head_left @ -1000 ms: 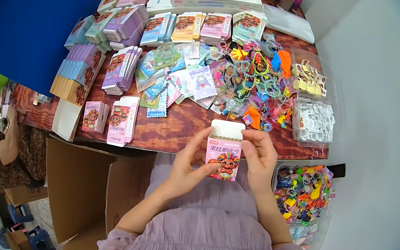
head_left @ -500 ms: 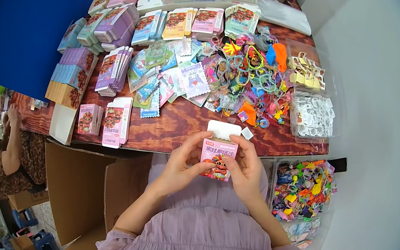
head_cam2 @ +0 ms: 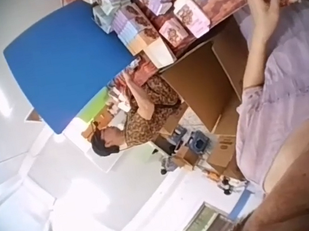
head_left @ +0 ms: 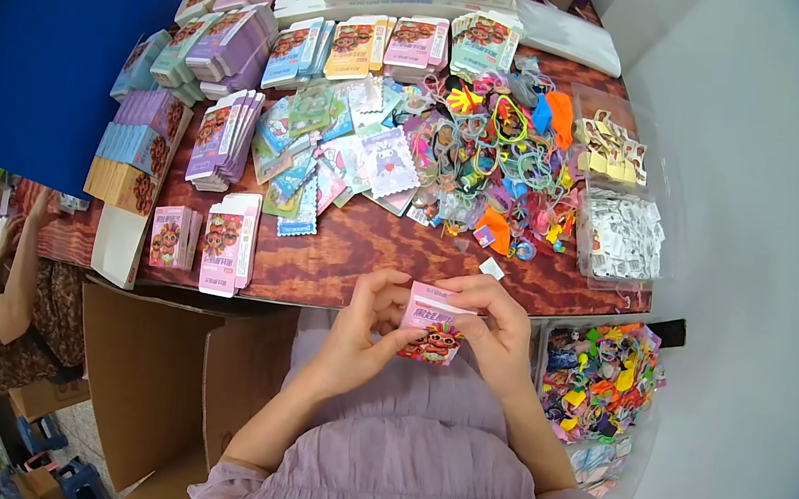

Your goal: Assembling small toy sets by placing various components and stickers into pink individual boxes.

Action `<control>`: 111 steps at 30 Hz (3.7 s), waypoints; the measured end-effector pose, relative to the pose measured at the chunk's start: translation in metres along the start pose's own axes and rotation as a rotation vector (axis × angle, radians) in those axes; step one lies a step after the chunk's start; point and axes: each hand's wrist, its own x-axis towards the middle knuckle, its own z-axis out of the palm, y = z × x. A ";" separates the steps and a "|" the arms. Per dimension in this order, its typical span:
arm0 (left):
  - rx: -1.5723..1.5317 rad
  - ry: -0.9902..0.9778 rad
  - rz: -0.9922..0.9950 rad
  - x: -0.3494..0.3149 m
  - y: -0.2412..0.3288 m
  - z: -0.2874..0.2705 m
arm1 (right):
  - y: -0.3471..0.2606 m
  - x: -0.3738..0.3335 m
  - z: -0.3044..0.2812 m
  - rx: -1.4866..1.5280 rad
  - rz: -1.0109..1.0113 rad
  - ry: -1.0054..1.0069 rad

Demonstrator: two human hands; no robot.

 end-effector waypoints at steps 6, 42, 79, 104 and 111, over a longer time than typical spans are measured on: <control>0.076 -0.089 -0.084 0.000 0.003 -0.002 | -0.014 0.009 0.007 -0.052 0.287 0.148; 0.243 0.770 0.110 -0.035 0.059 -0.156 | 0.028 0.002 0.002 -0.004 0.395 0.006; 1.211 0.879 0.128 -0.029 -0.011 -0.123 | 0.053 0.000 0.011 -0.059 0.503 0.092; -0.609 -0.187 -0.350 -0.008 -0.017 -0.032 | -0.019 0.036 0.024 -0.378 -0.129 -0.156; -0.420 -0.065 -0.291 -0.005 -0.014 -0.032 | -0.009 0.034 0.032 -0.051 0.057 -0.167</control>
